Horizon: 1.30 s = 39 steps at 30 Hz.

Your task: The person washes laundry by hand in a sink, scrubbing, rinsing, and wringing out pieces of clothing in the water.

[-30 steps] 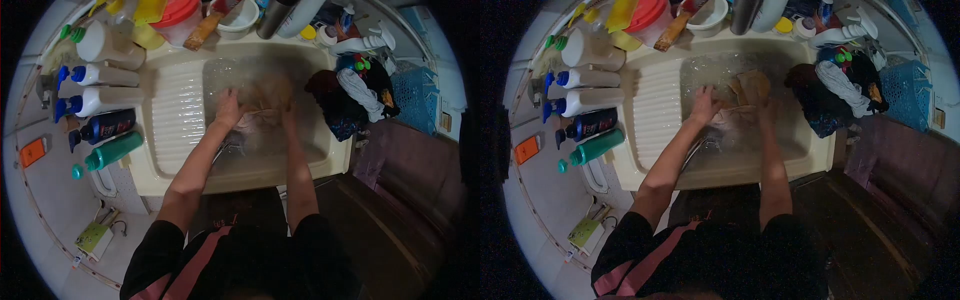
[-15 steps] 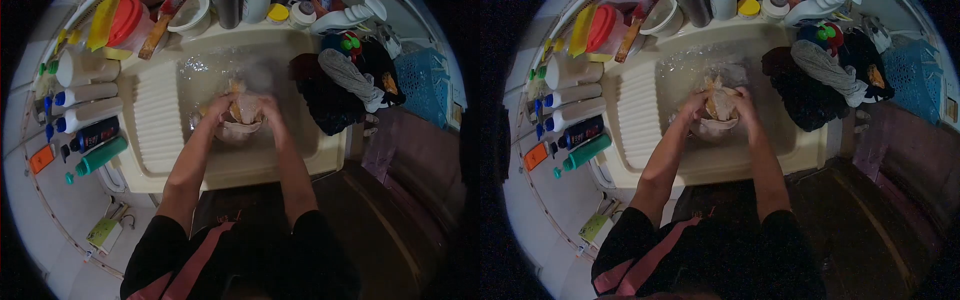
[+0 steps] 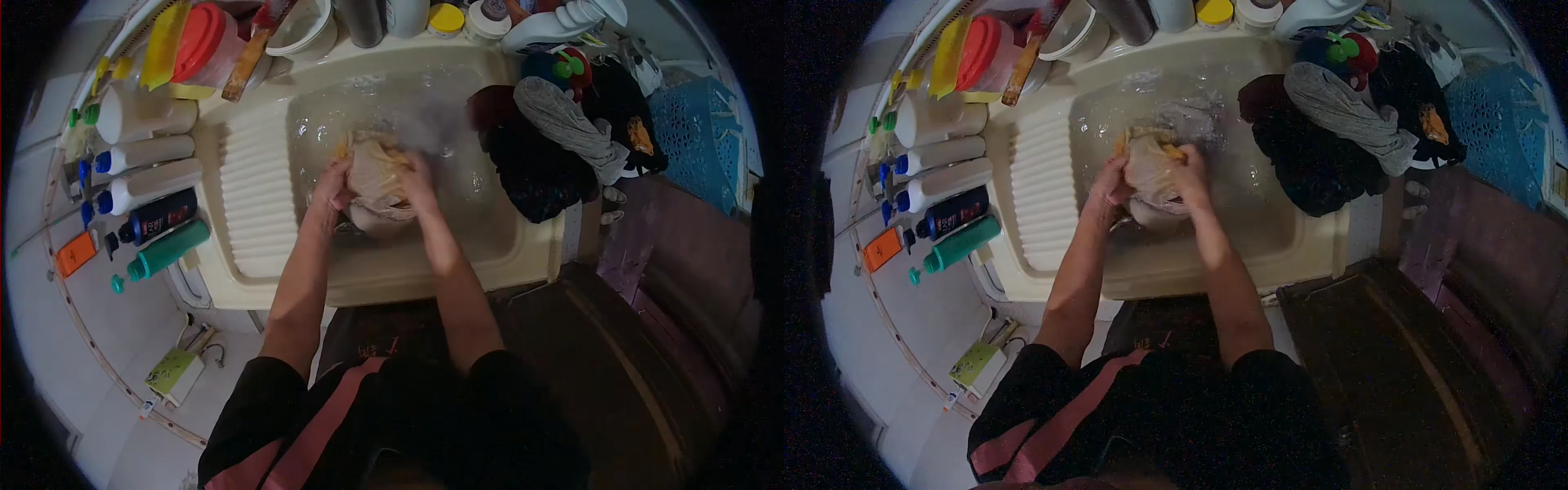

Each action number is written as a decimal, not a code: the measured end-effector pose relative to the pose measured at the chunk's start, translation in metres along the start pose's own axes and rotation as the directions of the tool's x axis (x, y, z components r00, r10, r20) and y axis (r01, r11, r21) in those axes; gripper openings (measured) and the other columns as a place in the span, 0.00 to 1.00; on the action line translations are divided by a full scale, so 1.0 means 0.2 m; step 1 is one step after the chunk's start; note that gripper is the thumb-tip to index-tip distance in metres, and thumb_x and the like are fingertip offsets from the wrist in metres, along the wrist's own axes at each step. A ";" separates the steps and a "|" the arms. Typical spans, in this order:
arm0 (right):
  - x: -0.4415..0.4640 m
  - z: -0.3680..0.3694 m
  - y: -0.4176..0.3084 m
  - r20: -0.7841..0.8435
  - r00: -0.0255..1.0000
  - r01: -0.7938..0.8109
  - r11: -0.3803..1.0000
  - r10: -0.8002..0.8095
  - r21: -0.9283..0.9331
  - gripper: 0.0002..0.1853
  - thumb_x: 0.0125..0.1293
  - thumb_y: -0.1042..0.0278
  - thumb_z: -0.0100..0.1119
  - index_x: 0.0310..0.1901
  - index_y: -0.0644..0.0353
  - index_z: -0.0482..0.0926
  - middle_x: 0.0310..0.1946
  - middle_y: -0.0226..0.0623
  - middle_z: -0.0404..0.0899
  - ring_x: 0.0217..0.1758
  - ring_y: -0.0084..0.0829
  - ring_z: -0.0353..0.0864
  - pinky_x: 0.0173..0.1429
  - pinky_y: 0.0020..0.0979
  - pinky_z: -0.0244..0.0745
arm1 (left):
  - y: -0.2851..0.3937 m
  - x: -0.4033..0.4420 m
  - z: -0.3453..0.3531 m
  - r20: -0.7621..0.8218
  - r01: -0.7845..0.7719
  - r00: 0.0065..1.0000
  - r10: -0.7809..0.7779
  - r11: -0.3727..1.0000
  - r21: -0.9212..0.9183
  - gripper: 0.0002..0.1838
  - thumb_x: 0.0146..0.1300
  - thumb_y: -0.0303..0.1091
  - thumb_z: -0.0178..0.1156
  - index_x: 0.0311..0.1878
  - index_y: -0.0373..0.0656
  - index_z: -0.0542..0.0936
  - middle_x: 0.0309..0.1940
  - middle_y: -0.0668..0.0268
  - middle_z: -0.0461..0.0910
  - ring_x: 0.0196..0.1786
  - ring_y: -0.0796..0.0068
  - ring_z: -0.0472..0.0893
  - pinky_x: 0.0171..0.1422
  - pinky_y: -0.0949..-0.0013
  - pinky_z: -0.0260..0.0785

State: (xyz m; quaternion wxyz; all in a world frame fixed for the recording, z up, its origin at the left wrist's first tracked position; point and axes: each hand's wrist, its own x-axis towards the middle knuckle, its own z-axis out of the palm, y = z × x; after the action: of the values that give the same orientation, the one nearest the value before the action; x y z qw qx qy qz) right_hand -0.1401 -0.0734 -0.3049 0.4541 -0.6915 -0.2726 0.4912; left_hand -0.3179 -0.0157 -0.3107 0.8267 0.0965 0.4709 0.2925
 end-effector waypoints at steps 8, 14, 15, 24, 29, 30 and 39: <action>0.17 -0.26 0.20 0.006 0.986 0.140 0.819 -0.165 -0.556 0.20 0.56 0.60 0.60 0.47 0.62 0.72 0.37 0.49 0.79 0.45 0.45 0.79 0.47 0.39 0.73 | 0.22 -0.01 -0.12 -0.188 0.057 0.979 0.075 0.787 0.614 0.05 0.58 0.34 0.58 0.32 0.44 0.76 0.21 0.68 0.74 0.19 0.75 0.71 0.21 0.68 0.65; 0.01 -0.26 -0.23 0.148 0.959 -0.058 0.678 0.242 -0.733 0.24 0.61 0.53 0.56 0.53 0.63 0.72 0.50 0.47 0.77 0.50 0.52 0.76 0.52 0.41 0.71 | 0.02 0.09 -0.18 -0.190 -0.085 0.880 0.434 0.539 0.838 0.08 0.58 0.35 0.61 0.36 0.40 0.80 0.27 0.62 0.81 0.32 0.69 0.80 0.36 0.66 0.72; 0.00 -0.27 -0.21 0.151 0.959 -0.054 0.676 0.241 -0.735 0.24 0.61 0.53 0.56 0.53 0.63 0.72 0.50 0.47 0.77 0.50 0.52 0.76 0.52 0.41 0.71 | 0.06 0.00 -0.10 -0.127 0.000 0.838 0.531 0.231 0.973 0.09 0.58 0.32 0.60 0.38 0.37 0.79 0.31 0.57 0.82 0.36 0.68 0.82 0.40 0.65 0.72; -0.08 -0.34 -0.45 0.043 0.984 0.172 0.858 -0.173 -0.484 0.16 0.60 0.62 0.61 0.45 0.63 0.74 0.33 0.40 0.78 0.37 0.35 0.78 0.45 0.33 0.71 | 0.34 -0.16 0.00 0.089 -0.460 0.838 0.539 0.608 0.646 0.08 0.61 0.33 0.59 0.39 0.39 0.78 0.27 0.71 0.77 0.30 0.81 0.73 0.34 0.74 0.65; -0.37 -0.47 -1.11 0.061 0.944 0.330 0.936 -0.324 -0.127 0.12 0.55 0.71 0.66 0.37 0.61 0.73 0.31 0.28 0.76 0.34 0.18 0.73 0.38 0.22 0.69 | 0.81 -0.79 0.37 0.344 -0.602 0.761 0.549 0.402 0.689 0.06 0.61 0.33 0.60 0.40 0.44 0.77 0.29 0.77 0.73 0.30 0.87 0.69 0.32 0.81 0.61; -0.41 -0.49 -1.22 0.071 0.914 0.405 0.912 -0.400 -0.068 0.11 0.56 0.71 0.66 0.37 0.60 0.73 0.31 0.27 0.75 0.33 0.17 0.73 0.38 0.21 0.69 | 0.90 -0.92 0.46 0.406 -0.643 0.716 0.568 0.311 0.700 0.06 0.61 0.33 0.60 0.39 0.45 0.77 0.29 0.78 0.73 0.31 0.87 0.69 0.33 0.81 0.60; -0.79 -0.59 -2.27 0.100 0.697 0.687 0.701 -0.710 0.189 0.08 0.60 0.73 0.62 0.39 0.58 0.74 0.36 0.28 0.77 0.40 0.21 0.77 0.46 0.22 0.71 | 1.48 -1.78 1.03 0.697 -0.865 0.228 0.679 -0.189 0.466 0.10 0.58 0.32 0.58 0.41 0.40 0.77 0.36 0.73 0.77 0.41 0.83 0.74 0.48 0.78 0.65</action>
State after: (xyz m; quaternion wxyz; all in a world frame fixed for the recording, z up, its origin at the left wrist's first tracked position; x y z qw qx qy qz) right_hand -0.0578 -0.0461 0.1826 0.6288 -0.4598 -0.5172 0.3545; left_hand -0.3991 0.0428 0.1864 0.3423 0.7645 0.2916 0.4618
